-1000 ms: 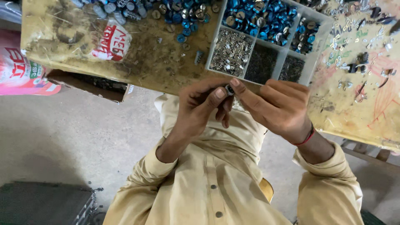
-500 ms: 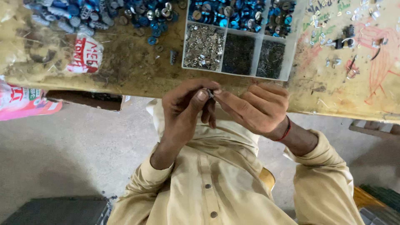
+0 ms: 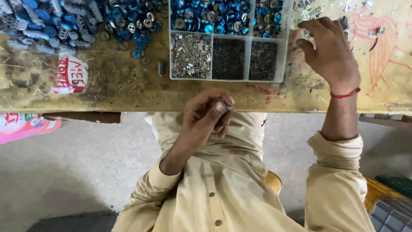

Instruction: The person sits at a workbench assembling padlocks. They use a small metal pin tool to work inside a black cylindrical padlock body, then pick blue plastic caps and small metal components from a compartment tray and press them into the padlock parts by hand, setting finished pieces on the bench.

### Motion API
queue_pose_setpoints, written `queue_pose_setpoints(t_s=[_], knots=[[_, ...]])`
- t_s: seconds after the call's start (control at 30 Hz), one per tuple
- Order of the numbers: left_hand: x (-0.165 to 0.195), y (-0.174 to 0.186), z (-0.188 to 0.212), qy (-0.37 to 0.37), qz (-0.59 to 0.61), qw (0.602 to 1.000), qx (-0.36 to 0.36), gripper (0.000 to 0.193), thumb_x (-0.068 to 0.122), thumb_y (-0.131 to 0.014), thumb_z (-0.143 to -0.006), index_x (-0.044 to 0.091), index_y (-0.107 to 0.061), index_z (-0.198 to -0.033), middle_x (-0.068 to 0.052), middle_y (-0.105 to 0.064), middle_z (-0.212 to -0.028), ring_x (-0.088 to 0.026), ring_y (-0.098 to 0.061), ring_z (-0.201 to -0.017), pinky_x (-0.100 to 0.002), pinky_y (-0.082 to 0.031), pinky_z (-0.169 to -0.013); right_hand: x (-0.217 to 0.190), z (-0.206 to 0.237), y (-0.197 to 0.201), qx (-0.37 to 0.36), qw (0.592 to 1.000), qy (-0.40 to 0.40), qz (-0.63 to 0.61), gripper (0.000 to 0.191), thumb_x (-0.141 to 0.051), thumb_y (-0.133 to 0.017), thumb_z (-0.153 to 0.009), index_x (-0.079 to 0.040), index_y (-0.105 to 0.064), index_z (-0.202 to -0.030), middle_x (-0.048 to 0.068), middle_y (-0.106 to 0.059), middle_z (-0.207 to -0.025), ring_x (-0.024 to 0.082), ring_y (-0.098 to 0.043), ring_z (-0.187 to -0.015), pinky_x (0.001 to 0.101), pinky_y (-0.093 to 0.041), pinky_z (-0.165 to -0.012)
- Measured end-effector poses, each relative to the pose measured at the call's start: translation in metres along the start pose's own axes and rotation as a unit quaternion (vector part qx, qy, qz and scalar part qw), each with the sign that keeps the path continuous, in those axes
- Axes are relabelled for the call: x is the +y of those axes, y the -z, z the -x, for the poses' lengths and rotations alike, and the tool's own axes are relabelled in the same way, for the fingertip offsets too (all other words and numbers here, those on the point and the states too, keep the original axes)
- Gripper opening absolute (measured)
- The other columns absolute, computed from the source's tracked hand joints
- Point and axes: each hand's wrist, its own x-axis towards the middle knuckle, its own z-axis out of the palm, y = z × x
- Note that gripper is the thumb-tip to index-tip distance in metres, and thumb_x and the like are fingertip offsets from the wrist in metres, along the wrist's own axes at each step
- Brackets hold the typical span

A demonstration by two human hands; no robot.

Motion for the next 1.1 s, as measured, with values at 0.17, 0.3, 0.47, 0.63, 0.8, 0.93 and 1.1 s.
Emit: queue_pose_setpoints(t_s=[0.17,0.3,0.47,0.63,0.8,0.93,1.1], knots=[[-0.003,0.001,-0.004,0.028,0.008,0.999,-0.021,0.020,0.020,-0.057,-0.113,0.002,-0.061,-0.122,-0.004,-0.057,-0.079,-0.007,-0.048,-0.061,-0.025,-0.046,-0.055,0.000,-0.030,-0.005,0.020,0.999,0.025,-0.028,0.016,0.000,-0.075,-0.094,-0.004,-0.076,-0.110,0.013,-0.068,-0.106,0.032,-0.063,-0.104,0.0443,-0.048,-0.096],[-0.004,-0.001,-0.005,0.044,0.020,0.998,-0.051,0.020,0.020,-0.057,-0.114,0.003,-0.061,-0.122,-0.005,-0.057,-0.081,-0.008,-0.047,-0.062,-0.025,-0.045,-0.056,-0.011,-0.054,-0.016,0.022,0.989,0.125,0.078,0.011,-0.008,-0.083,-0.088,-0.007,-0.077,-0.097,0.011,-0.066,-0.097,0.031,-0.064,-0.099,0.0444,-0.049,-0.090],[-0.003,-0.002,-0.008,0.025,0.013,0.998,-0.064,0.020,0.021,-0.057,-0.114,0.004,-0.062,-0.123,-0.003,-0.056,-0.079,-0.007,-0.046,-0.062,-0.025,-0.045,-0.055,-0.018,-0.075,-0.005,-0.022,0.990,0.134,0.037,0.016,-0.006,-0.086,-0.093,-0.003,-0.071,-0.095,0.012,-0.068,-0.092,0.028,-0.066,-0.087,0.0421,-0.053,-0.082],[-0.003,0.003,-0.012,0.014,0.032,0.995,-0.090,0.019,0.018,-0.056,-0.114,0.003,-0.062,-0.124,-0.003,-0.057,-0.080,-0.006,-0.046,-0.061,-0.024,-0.043,-0.054,-0.049,-0.046,0.037,-0.095,0.841,-0.105,-0.522,0.026,0.002,-0.059,-0.101,-0.002,-0.063,-0.127,0.006,-0.067,-0.094,0.007,-0.064,-0.077,0.0241,-0.057,-0.072],[-0.008,0.010,-0.015,0.028,0.003,0.991,-0.130,0.016,0.015,-0.056,-0.114,0.002,-0.062,-0.122,-0.005,-0.061,-0.090,-0.007,-0.050,-0.060,-0.023,-0.043,-0.052,-0.110,0.027,0.023,-0.215,0.673,-0.226,-0.671,0.012,-0.008,-0.065,-0.101,0.001,-0.064,-0.108,0.010,-0.071,-0.085,0.014,-0.068,-0.066,0.0287,-0.058,-0.057],[-0.010,0.013,-0.014,0.037,-0.018,0.992,-0.119,0.014,0.013,-0.056,-0.114,0.002,-0.061,-0.120,-0.006,-0.062,-0.090,-0.008,-0.052,-0.067,-0.025,-0.044,-0.056,-0.121,0.044,0.005,-0.204,0.585,-0.244,-0.746,0.014,-0.012,-0.066,-0.104,-0.001,-0.059,-0.099,0.009,-0.069,-0.081,0.013,-0.064,-0.062,0.0275,-0.053,-0.054],[-0.009,0.012,-0.014,0.001,-0.020,0.992,-0.126,0.009,0.010,-0.057,-0.113,0.006,-0.054,-0.121,-0.005,-0.060,-0.089,-0.007,-0.050,-0.060,-0.022,-0.041,-0.051,-0.126,0.035,0.005,-0.231,0.571,-0.242,-0.750,0.011,-0.007,-0.066,-0.101,0.000,-0.060,-0.097,0.009,-0.070,-0.080,0.013,-0.066,-0.063,0.0284,-0.054,-0.054]])
